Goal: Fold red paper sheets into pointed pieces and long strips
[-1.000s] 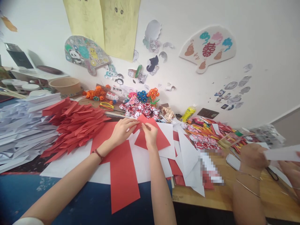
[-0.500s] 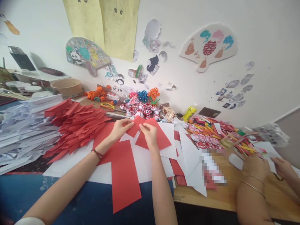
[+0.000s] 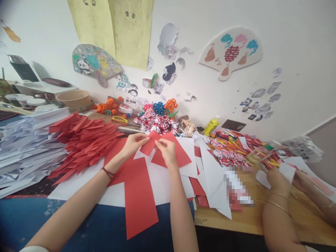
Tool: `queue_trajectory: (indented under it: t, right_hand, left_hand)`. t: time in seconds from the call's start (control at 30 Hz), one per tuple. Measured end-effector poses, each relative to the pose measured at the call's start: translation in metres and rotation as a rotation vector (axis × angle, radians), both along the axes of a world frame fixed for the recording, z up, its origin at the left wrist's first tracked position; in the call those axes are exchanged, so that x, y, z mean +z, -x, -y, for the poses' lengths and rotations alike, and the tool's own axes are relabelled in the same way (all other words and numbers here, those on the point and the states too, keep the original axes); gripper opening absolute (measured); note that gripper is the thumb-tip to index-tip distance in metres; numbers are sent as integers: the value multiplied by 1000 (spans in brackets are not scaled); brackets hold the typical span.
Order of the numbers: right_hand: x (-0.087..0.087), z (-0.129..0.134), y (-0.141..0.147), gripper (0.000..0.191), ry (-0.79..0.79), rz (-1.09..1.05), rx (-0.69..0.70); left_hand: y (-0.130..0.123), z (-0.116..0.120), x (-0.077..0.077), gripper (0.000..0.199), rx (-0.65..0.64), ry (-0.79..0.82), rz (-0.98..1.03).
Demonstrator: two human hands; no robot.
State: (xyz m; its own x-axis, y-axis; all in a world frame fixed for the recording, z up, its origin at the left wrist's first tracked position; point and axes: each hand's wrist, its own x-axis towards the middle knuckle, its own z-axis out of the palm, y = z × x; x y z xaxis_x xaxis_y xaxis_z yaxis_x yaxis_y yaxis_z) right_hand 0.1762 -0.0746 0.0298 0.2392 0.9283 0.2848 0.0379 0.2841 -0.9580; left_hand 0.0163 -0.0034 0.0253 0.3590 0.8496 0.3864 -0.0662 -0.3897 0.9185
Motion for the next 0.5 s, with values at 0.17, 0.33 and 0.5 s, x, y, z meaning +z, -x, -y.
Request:
queue_trajectory:
  t: [0.17, 0.33, 0.5]
  right_hand:
    - [3, 4, 2, 23, 39, 2, 98]
    - [4, 5, 1, 22, 36, 27, 131]
    - [2, 5, -1, 21, 50, 55, 138]
  left_hand:
    - [1, 2, 5, 35, 5, 74, 85]
    - [0, 3, 7, 33, 9, 76, 85]
    - [0, 2, 9, 31, 22, 46, 116]
